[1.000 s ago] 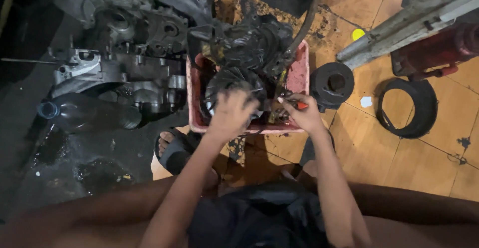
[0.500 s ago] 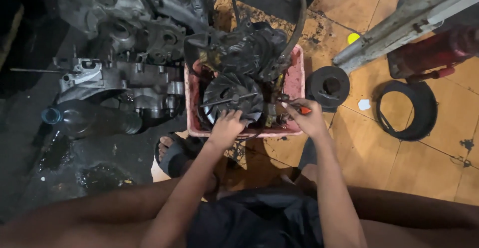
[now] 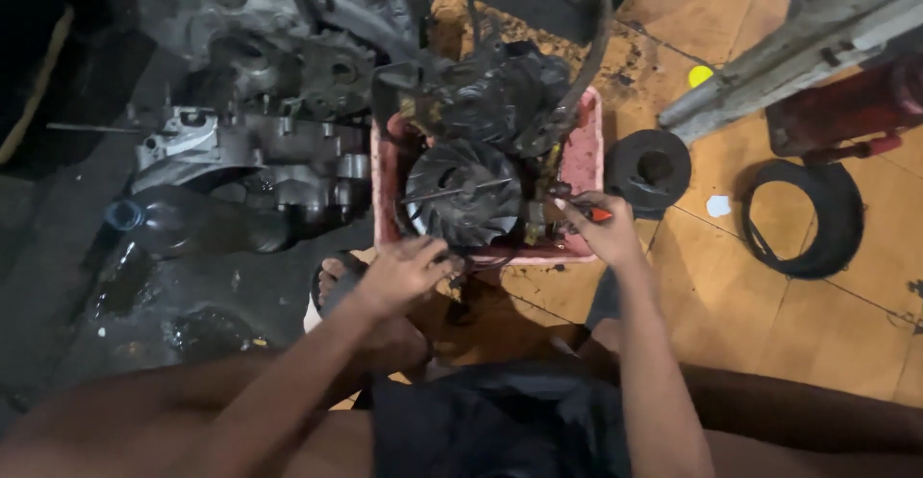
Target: The person cleans a disassembled engine part placed in a pink basin using a brush and a liquid from a plastic bottle. They scrub the component thoroughly and pour more liquid onto it during the process.
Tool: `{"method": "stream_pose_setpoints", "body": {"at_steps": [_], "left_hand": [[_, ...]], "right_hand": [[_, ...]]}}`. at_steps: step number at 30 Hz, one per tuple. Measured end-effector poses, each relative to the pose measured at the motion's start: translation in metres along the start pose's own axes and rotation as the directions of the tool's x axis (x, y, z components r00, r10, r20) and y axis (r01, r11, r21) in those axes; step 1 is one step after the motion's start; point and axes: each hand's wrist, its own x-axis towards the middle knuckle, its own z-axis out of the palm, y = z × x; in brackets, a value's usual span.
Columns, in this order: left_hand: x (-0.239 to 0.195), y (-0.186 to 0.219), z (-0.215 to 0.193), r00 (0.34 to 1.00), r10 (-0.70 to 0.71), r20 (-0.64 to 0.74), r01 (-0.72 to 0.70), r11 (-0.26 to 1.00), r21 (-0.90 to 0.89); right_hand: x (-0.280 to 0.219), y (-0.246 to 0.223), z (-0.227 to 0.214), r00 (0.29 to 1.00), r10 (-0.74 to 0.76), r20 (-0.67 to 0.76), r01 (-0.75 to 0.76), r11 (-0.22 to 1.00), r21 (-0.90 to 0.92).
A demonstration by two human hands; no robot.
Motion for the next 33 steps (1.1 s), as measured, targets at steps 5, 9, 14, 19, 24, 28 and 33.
{"method": "stream_pose_setpoints", "body": {"at_steps": [5, 9, 14, 19, 24, 28, 33], "left_hand": [[-0.018, 0.025, 0.002, 0.947, -0.096, 0.305, 0.159, 0.969, -0.190], [-0.007, 0.005, -0.034, 0.830, -0.062, 0.554, 0.341, 0.843, -0.416], [-0.047, -0.065, -0.057, 0.424, -0.593, 0.685, 0.750, 0.654, 0.102], [-0.157, -0.131, -0.010, 0.107, -0.870, 0.482, 0.874, 0.313, 0.371], [-0.186, -0.123, 0.008, 0.026, -0.864, 0.502, 0.999, 0.046, 0.028], [-0.161, -0.103, 0.027, -0.021, -0.855, 0.518, 0.995, -0.066, -0.069], [-0.137, -0.086, 0.050, -0.065, -0.803, 0.592, 0.998, -0.057, 0.032]], "right_hand": [[-0.004, -0.011, 0.005, 1.000, 0.006, 0.006, -0.006, 1.000, -0.015], [-0.003, -0.002, 0.006, 0.999, 0.032, 0.017, -0.033, 0.997, 0.064], [-0.004, -0.002, -0.001, 0.995, 0.099, -0.016, -0.097, 0.991, 0.096], [-0.009, -0.009, -0.006, 0.978, 0.208, -0.011, -0.204, 0.969, 0.136], [-0.008, -0.011, -0.004, 0.971, 0.241, -0.005, -0.238, 0.964, 0.115], [-0.009, -0.010, 0.000, 0.972, 0.237, -0.010, -0.233, 0.961, 0.147], [-0.008, -0.004, 0.001, 0.972, 0.234, -0.004, -0.229, 0.956, 0.184]]}}
